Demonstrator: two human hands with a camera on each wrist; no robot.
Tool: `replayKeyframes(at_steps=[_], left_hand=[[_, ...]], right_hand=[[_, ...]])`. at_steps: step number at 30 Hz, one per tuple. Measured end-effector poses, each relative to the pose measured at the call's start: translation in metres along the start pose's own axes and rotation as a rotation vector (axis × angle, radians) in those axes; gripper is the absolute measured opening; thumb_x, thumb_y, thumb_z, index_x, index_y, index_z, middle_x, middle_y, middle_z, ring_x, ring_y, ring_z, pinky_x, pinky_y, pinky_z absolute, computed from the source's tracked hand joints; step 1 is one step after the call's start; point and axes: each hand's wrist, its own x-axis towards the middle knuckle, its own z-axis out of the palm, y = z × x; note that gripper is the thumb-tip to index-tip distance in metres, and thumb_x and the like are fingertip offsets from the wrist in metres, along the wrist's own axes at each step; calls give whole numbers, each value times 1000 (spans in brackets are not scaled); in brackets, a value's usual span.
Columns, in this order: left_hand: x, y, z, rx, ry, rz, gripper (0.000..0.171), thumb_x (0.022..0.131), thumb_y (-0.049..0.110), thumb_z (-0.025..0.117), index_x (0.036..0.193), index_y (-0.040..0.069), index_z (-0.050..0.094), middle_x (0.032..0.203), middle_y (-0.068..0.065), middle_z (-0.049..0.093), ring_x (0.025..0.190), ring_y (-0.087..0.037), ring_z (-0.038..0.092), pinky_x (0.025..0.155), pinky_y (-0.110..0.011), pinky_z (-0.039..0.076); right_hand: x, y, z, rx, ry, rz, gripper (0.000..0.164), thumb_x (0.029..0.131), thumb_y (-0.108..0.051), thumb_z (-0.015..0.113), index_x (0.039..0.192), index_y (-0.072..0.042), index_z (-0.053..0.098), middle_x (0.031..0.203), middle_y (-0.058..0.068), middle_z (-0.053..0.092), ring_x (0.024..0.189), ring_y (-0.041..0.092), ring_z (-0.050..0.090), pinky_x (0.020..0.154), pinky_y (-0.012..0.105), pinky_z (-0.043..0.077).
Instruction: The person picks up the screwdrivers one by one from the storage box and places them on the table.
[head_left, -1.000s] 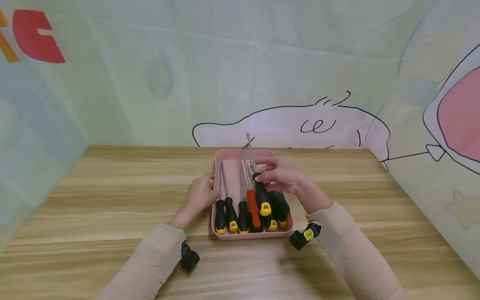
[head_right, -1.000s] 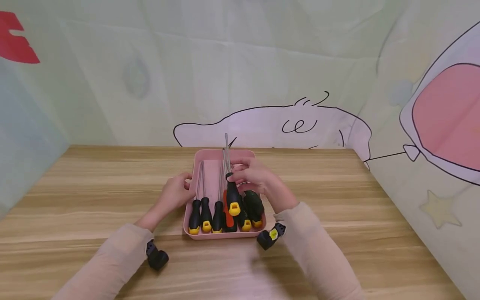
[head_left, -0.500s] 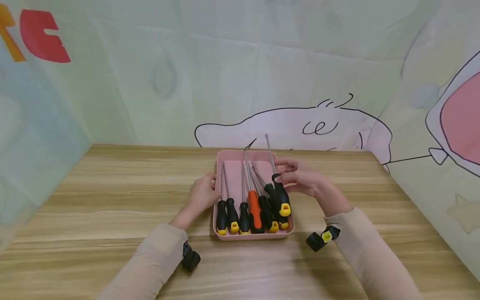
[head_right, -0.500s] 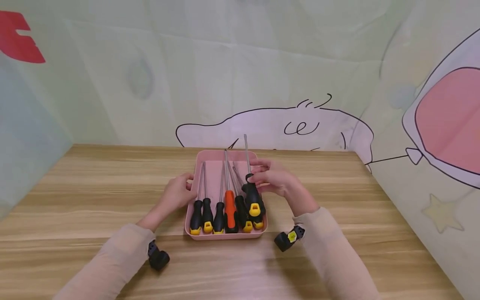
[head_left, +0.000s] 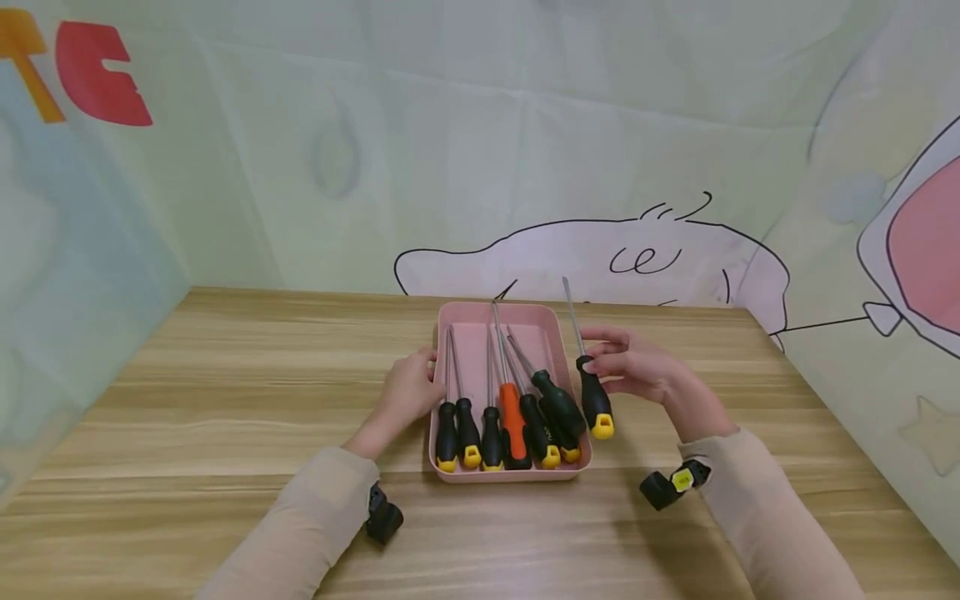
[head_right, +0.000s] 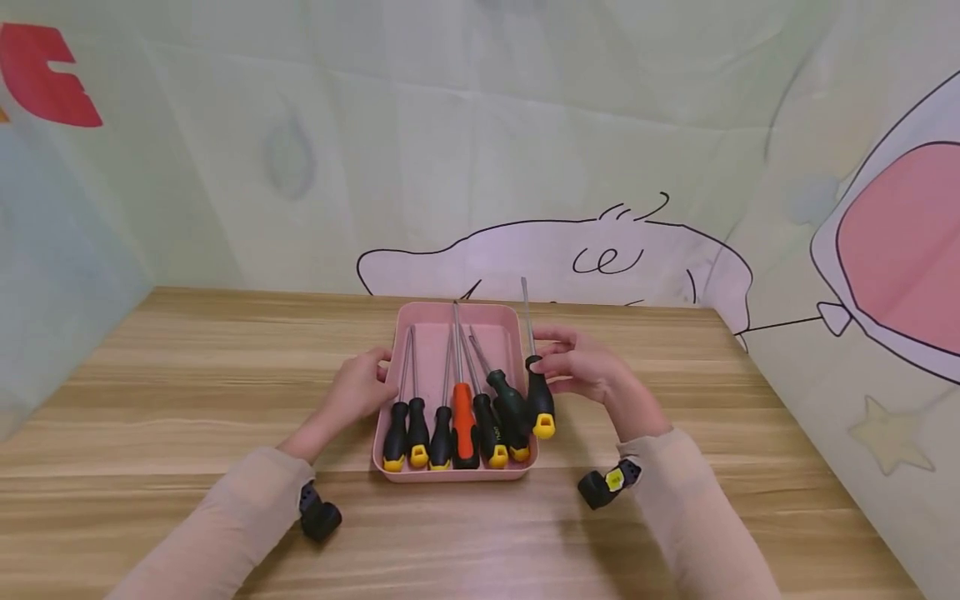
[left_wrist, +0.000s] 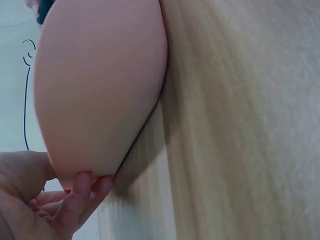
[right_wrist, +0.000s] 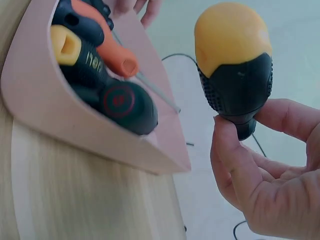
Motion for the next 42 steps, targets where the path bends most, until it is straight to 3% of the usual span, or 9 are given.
replayKeyframes(at_steps=[12, 24, 31, 42], left_hand=[[-2, 2, -1, -10, -4, -5, 39, 76, -2, 61, 114, -7, 56, 78, -12, 63, 62, -16, 55, 51, -24, 43], [0, 1, 0, -9, 6, -1, 40, 76, -2, 61, 115, -7, 56, 81, -14, 65, 62, -16, 56, 51, -24, 44], [-1, 1, 1, -9, 2, -10, 42, 76, -2, 61, 117, -7, 55, 83, -15, 65, 64, -17, 57, 52, -25, 45], [-2, 3, 0, 2, 0, -3, 40, 76, -3, 60, 115, -8, 55, 82, -15, 65, 63, -17, 56, 53, -26, 46]], right_hand=[[-2, 23, -25, 7, -2, -12, 66, 88, 2, 52, 144, 4, 18, 96, 0, 55, 80, 9, 58, 75, 29, 51], [-1, 45, -39, 51, 20, 20, 65, 89, 1, 51, 145, 4, 17, 112, 10, 46, 78, 7, 58, 78, 28, 51], [3, 58, -44, 121, 10, 32, 59, 87, 4, 50, 140, 6, 22, 89, 0, 58, 73, 8, 60, 74, 27, 51], [7, 67, -45, 93, 42, 91, 62, 87, 6, 51, 141, 9, 20, 86, 0, 56, 68, 7, 56, 69, 26, 51]])
